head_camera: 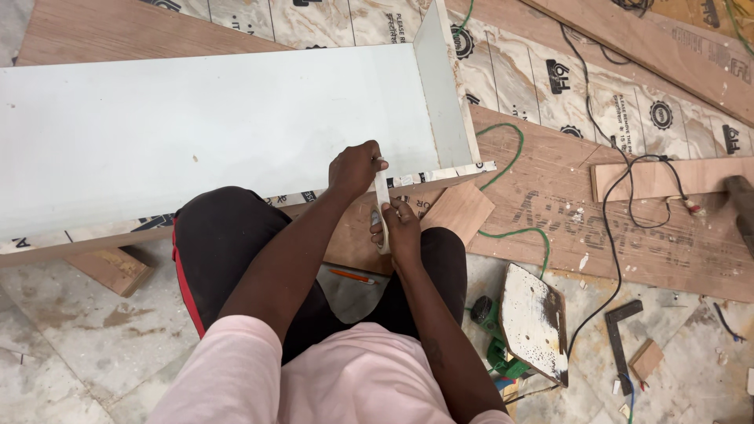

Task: The person sits on the floor and applies a strip of white edge tape to the long edge of a white wooden drawer. They smooth the tape along the edge with their fingers to ensure it adheres properly.

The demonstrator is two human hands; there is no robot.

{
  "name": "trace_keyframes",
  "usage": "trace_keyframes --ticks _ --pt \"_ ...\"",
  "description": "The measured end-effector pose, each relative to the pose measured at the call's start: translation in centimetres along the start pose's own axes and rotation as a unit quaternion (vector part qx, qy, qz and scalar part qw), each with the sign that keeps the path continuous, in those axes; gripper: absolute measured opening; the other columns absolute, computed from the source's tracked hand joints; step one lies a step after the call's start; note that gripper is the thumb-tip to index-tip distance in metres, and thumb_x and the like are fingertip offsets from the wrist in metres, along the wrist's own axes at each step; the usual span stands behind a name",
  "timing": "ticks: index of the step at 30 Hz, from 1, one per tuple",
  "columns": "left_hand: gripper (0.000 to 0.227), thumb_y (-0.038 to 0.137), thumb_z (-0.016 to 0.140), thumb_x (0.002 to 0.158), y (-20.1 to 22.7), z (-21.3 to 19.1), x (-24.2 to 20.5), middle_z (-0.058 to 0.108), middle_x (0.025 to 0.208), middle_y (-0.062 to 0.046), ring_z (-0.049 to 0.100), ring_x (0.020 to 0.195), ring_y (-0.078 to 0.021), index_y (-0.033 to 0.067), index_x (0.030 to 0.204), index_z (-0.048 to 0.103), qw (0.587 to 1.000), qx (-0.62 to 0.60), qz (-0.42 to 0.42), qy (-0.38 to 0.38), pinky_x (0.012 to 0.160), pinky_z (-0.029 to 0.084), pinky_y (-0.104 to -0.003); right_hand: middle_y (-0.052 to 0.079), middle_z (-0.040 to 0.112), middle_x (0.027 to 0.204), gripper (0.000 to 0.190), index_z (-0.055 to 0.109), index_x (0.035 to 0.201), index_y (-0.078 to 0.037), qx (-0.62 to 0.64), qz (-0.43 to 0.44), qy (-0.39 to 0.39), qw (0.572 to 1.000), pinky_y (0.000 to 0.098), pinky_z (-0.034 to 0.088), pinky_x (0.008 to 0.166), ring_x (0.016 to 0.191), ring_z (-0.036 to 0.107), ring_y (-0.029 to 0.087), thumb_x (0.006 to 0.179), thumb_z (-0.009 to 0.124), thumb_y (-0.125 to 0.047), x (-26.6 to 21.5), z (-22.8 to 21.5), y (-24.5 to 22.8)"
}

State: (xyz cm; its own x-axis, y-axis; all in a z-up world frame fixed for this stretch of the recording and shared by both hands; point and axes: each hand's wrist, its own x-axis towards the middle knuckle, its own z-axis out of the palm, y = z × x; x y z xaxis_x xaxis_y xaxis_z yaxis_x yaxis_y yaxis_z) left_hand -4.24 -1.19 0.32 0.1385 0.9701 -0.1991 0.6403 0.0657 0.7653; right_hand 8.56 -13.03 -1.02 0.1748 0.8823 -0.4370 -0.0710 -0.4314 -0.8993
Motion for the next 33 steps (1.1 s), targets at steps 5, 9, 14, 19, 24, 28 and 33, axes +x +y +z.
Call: trace_keyframes --ticks 5,9,14,19,24,28,33 --pt "0.027 0.037 0.073 0.092 0.2 0.1 0.5 0.073 0.075 -0.008 0.072 0.079 -0.026 0.0108 0.095 0.068 1.0 0.009 -0.011 -0.015 0.077 0.051 -0.044 0.011 0.068 0.074 0.034 0.064 0.125 0.0 -0.002 0.022 0.008 1.0 0.0281 0.051 0.049 0.053 0.063 0.015 0.102 0.058 -0.024 0.4 -0.1 -0.1" --pt "0.027 0.037 0.075 0.09 0.3 0.1 0.6 0.071 0.073 -0.006 0.07 0.077 -0.0247 0.0111 0.093 0.068 1.0 0.012 -0.004 -0.021 0.076 0.05 -0.044 0.012 0.067 0.071 0.03 0.065 0.12 -0.001 0.014 0.042 0.008 0.999 0.0283 0.05 0.048 0.051 0.061 0.016 0.101 0.059 -0.024 0.4 -0.2 0.2" --pt "0.026 0.038 0.075 0.09 -0.9 1.0 1.4 0.071 0.073 -0.004 0.07 0.075 -0.0218 0.0131 0.092 0.069 0.999 -0.006 -0.032 -0.038 0.074 0.05 -0.042 0.011 0.069 0.074 0.026 0.066 0.114 0.0 0.044 0.056 -0.004 0.997 0.0283 0.051 0.05 0.054 0.063 0.016 0.103 0.06 -0.023 1.4 -0.5 1.1" --pt "0.035 0.044 0.083 0.081 -5.6 5.0 5.1 0.074 0.084 -0.004 0.07 0.082 -0.0194 0.0122 0.091 0.074 0.99 0.007 -0.074 -0.119 0.075 0.054 -0.042 0.012 0.071 0.077 0.028 0.066 0.114 0.001 0.034 0.063 -0.009 0.997 0.0286 0.052 0.051 0.056 0.063 0.016 0.102 0.063 -0.025 3.4 -0.6 2.6" --pt "0.043 0.053 0.085 0.081 -10.6 8.9 9.6 0.075 0.091 -0.008 0.072 0.085 -0.0238 0.0127 0.095 0.076 0.969 0.054 -0.091 -0.223 0.078 0.058 -0.041 0.013 0.07 0.078 0.037 0.06 0.123 0.0 0.019 0.071 -0.023 0.997 0.0288 0.052 0.049 0.056 0.064 0.017 0.102 0.06 -0.03 5.8 -0.5 4.0" --pt "0.044 0.05 0.088 0.074 -11.0 9.0 9.6 0.076 0.091 -0.006 0.07 0.084 -0.0225 0.0128 0.094 0.075 0.974 0.056 -0.102 -0.193 0.075 0.057 -0.043 0.014 0.071 0.081 0.041 0.054 0.129 0.002 0.022 0.07 -0.025 0.997 0.0295 0.053 0.05 0.057 0.066 0.017 0.102 0.061 -0.029 6.5 -0.4 4.4" --pt "0.049 0.057 0.077 0.083 -5.9 5.0 5.8 0.078 0.092 -0.008 0.074 0.086 -0.0233 0.0116 0.1 0.082 0.978 0.07 -0.05 -0.189 0.078 0.057 -0.04 0.016 0.07 0.081 0.032 0.051 0.12 0.001 0.038 0.072 -0.006 0.997 0.0299 0.053 0.048 0.056 0.065 0.019 0.102 0.062 -0.023 7.0 0.0 4.4"
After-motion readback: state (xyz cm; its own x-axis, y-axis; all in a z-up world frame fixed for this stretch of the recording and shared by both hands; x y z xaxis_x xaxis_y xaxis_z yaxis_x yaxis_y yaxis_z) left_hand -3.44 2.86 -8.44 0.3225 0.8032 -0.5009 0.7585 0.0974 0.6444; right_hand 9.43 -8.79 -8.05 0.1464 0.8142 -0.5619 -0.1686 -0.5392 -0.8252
